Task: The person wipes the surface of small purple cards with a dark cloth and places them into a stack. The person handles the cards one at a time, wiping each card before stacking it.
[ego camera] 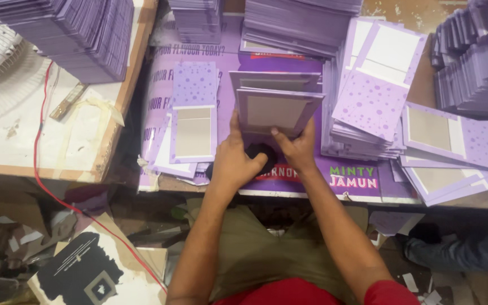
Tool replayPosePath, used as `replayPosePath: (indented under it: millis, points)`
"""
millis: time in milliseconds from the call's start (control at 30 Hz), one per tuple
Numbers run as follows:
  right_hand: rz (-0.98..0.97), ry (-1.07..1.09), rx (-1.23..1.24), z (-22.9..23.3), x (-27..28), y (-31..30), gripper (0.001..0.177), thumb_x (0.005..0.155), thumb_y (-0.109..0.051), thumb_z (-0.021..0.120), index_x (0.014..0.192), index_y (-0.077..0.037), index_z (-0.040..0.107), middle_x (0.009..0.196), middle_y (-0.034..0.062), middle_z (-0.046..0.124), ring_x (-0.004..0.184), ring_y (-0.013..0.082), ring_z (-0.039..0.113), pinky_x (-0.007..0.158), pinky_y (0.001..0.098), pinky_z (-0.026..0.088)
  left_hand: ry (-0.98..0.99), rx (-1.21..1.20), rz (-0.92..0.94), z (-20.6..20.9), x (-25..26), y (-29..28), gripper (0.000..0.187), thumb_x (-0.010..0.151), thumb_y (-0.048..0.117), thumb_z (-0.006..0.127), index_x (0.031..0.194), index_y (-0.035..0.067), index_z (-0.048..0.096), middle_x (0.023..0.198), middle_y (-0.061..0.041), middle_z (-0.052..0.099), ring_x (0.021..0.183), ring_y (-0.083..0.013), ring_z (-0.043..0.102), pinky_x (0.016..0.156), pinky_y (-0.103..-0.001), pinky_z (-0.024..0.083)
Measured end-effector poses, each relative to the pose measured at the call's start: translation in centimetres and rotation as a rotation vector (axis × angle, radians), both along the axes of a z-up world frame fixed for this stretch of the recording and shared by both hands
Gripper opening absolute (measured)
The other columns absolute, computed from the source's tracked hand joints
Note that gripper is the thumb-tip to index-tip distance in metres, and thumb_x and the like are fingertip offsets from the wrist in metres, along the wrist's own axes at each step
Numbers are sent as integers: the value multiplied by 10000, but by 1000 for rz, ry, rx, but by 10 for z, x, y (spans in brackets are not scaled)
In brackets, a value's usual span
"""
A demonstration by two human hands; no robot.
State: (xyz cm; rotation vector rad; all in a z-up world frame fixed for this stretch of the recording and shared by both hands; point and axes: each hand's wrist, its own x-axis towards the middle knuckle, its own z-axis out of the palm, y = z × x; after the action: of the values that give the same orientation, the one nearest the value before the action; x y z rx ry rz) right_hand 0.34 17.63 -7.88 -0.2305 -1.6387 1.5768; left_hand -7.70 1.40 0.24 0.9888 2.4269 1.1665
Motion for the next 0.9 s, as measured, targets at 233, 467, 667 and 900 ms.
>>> replayPosePath:
  millis: [233,467,667,900]
  points:
    - [-14,40,66,5,10,-3,668,872,-148,848,1391,-29,444,1251,125,619,1170,221,666,1012,367,576,-37,193,-36,-26,8,6,1041,676,213,787,1545,92,227,1216,-302,679,999,-457,725,865,-484,597]
    - [-69,-75,-53,-16,2,5,448,907,-95,816,1267,-22,560,1145,93,708,1032,167,715,908,330,606,587,406,20,67,24,-11,1056,803,139,795,1622,220,135,1646,-328,345,1119,-388,718,752,-381,617]
    - [19,80,-33,-13,4,1,548,897,-64,818,1365,-16,538,1291,88,661,1150,166,671,1001,324,567,698,54,-245,140,30,10,1001,688,115,758,1589,235,340,1669,-181,336,835,-327,745,608,-395,584]
    - [45,-21,-166,-3,5,-2,523,920,-123,783,1370,-36,532,1263,71,661,1134,157,670,962,330,573,536,34,-308,145,27,22,940,650,118,739,1530,161,410,1613,-237,353,805,-374,739,581,-427,583]
